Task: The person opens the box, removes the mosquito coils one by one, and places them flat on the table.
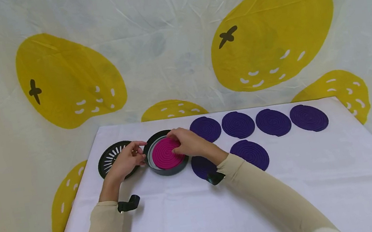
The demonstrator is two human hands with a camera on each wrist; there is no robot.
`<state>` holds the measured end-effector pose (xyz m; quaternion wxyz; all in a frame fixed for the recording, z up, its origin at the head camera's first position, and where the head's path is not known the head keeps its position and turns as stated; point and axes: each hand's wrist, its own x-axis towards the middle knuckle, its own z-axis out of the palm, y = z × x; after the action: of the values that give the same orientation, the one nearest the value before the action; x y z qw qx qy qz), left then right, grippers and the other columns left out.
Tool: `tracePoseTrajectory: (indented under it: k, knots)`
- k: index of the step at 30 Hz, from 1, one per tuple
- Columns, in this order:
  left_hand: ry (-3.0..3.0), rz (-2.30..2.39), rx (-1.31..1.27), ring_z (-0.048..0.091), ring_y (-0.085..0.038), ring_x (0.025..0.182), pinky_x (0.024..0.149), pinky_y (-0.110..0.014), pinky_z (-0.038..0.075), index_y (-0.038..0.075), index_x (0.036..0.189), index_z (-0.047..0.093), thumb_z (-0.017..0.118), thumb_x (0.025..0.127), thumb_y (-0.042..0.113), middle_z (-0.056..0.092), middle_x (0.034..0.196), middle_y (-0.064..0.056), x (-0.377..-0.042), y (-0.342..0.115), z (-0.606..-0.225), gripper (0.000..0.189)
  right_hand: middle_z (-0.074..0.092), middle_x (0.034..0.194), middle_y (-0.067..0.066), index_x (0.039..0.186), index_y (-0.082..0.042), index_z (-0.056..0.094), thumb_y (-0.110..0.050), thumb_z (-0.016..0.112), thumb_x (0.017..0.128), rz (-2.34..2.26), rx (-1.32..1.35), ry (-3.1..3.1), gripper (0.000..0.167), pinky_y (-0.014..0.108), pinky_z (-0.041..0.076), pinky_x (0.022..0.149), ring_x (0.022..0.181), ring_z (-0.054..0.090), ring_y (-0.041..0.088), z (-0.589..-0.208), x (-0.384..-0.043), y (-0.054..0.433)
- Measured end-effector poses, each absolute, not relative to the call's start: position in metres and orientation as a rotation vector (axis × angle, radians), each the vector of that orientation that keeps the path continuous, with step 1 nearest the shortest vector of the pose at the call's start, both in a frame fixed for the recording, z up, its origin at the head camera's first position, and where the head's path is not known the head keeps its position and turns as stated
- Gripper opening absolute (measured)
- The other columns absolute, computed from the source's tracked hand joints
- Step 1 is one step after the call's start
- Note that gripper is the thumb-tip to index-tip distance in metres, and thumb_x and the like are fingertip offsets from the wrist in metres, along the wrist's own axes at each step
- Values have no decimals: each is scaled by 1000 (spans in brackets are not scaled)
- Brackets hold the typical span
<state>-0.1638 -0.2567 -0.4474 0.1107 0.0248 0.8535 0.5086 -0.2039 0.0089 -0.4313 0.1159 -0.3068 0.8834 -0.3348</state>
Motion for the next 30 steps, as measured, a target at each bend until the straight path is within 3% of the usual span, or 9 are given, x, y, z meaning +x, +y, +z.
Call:
tracePoseTrajectory:
  k: [12,20,30]
  knots:
    - [2505,1508,75,59,-28,95,81,-35,61,5,141,52,60,96,-2,47,108,-15,-166,-258,-451,45,59,136,14,141,-1,52,-19,76,90,-885,-919,2581,60,37,44,112,126,56,25,-436,-207,6]
    - [2514,1493,55,60,-28,96,82,-36,61,6,141,53,60,97,0,48,108,-14,-167,-258,-453,45,60,134,17,138,2,55,-11,76,91,-1018,-934,2524,53,38,46,110,125,58,27,-437,-209,8]
    - [2513,1501,70,59,-28,96,82,-37,61,5,141,53,60,97,-1,48,108,-15,-165,-257,-451,45,65,129,12,129,-2,64,2,66,95,-1300,-849,2506,35,37,51,104,119,63,25,-441,-211,12]
